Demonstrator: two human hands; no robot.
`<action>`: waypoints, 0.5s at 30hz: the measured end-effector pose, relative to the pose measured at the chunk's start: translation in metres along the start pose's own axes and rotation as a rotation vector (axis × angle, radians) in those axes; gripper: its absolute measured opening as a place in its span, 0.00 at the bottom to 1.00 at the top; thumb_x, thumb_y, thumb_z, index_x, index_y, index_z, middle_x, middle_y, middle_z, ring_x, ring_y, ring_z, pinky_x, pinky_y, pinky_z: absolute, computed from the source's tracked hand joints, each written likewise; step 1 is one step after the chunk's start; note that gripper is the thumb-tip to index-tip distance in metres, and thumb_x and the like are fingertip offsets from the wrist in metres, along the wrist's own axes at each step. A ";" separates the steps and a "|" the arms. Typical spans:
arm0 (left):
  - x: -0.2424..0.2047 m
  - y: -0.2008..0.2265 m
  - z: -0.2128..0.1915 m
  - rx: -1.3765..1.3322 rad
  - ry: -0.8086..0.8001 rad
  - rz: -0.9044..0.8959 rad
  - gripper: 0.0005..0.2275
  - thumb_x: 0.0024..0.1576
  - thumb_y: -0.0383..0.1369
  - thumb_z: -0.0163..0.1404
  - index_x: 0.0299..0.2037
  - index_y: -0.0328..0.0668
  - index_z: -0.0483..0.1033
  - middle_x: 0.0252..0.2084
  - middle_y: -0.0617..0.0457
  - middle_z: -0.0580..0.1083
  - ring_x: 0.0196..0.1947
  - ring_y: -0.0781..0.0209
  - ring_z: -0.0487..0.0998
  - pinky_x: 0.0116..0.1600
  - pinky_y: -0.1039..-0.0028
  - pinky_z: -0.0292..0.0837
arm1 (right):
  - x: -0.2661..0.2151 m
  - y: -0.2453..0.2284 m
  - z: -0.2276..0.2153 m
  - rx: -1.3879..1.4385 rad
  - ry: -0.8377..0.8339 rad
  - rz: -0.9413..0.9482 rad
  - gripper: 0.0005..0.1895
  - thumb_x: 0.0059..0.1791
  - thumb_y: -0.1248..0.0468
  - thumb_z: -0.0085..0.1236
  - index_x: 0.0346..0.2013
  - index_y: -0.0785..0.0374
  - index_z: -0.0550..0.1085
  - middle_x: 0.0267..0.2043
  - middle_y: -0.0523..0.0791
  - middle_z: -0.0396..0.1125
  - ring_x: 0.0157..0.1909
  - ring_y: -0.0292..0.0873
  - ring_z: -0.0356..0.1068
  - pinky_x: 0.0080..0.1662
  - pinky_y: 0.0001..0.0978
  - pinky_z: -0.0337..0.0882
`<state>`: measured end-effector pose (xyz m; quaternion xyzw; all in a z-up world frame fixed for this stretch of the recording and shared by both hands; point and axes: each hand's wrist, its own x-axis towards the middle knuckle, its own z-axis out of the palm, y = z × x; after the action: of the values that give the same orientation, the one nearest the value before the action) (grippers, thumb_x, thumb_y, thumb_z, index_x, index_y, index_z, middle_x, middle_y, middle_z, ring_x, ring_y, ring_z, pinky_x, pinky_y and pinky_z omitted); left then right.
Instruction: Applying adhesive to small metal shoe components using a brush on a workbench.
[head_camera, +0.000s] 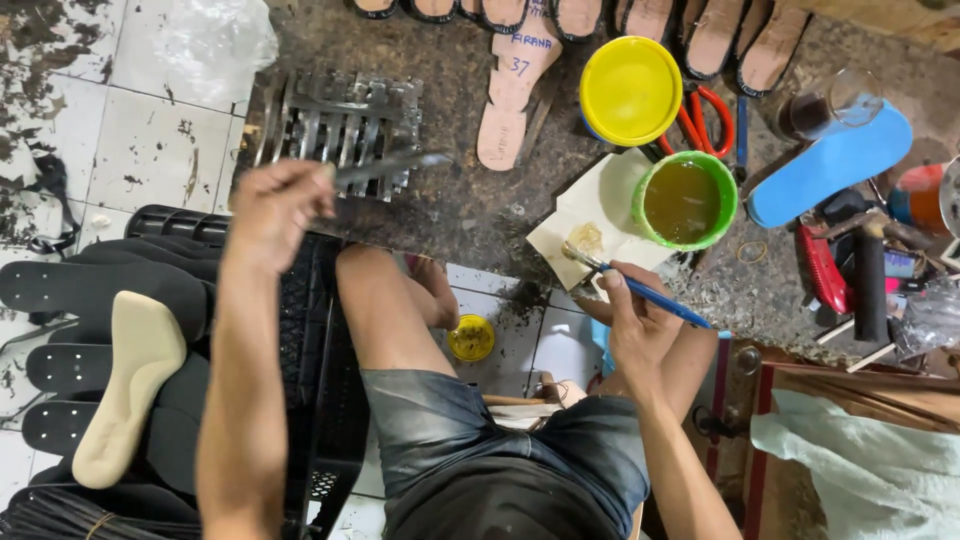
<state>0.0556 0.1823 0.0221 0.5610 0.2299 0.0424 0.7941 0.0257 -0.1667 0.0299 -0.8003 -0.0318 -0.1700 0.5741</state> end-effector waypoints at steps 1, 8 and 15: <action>0.008 0.005 -0.009 0.000 0.001 0.004 0.04 0.47 0.24 0.53 0.31 0.35 0.73 0.22 0.49 0.70 0.19 0.65 0.73 0.26 0.79 0.73 | -0.001 0.000 0.001 0.003 0.000 -0.004 0.04 0.43 0.76 0.53 0.32 0.71 0.73 0.20 0.51 0.66 0.23 0.37 0.66 0.30 0.27 0.69; 0.050 0.010 -0.036 0.465 0.107 0.142 0.05 0.52 0.28 0.54 0.34 0.36 0.73 0.22 0.52 0.69 0.20 0.69 0.72 0.26 0.83 0.72 | -0.005 -0.014 0.005 0.078 -0.011 0.127 0.04 0.43 0.74 0.53 0.32 0.72 0.72 0.19 0.51 0.65 0.23 0.38 0.67 0.29 0.33 0.72; 0.001 0.005 0.064 1.089 0.221 0.756 0.07 0.57 0.32 0.47 0.31 0.39 0.75 0.25 0.46 0.72 0.28 0.48 0.73 0.35 0.67 0.66 | -0.005 -0.001 -0.002 -0.001 -0.006 0.118 0.03 0.43 0.73 0.54 0.31 0.70 0.73 0.19 0.50 0.65 0.23 0.38 0.66 0.30 0.32 0.71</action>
<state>0.0841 0.1285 0.0436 0.9158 0.0862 0.2529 0.2998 0.0205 -0.1676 0.0300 -0.8017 0.0139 -0.1335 0.5825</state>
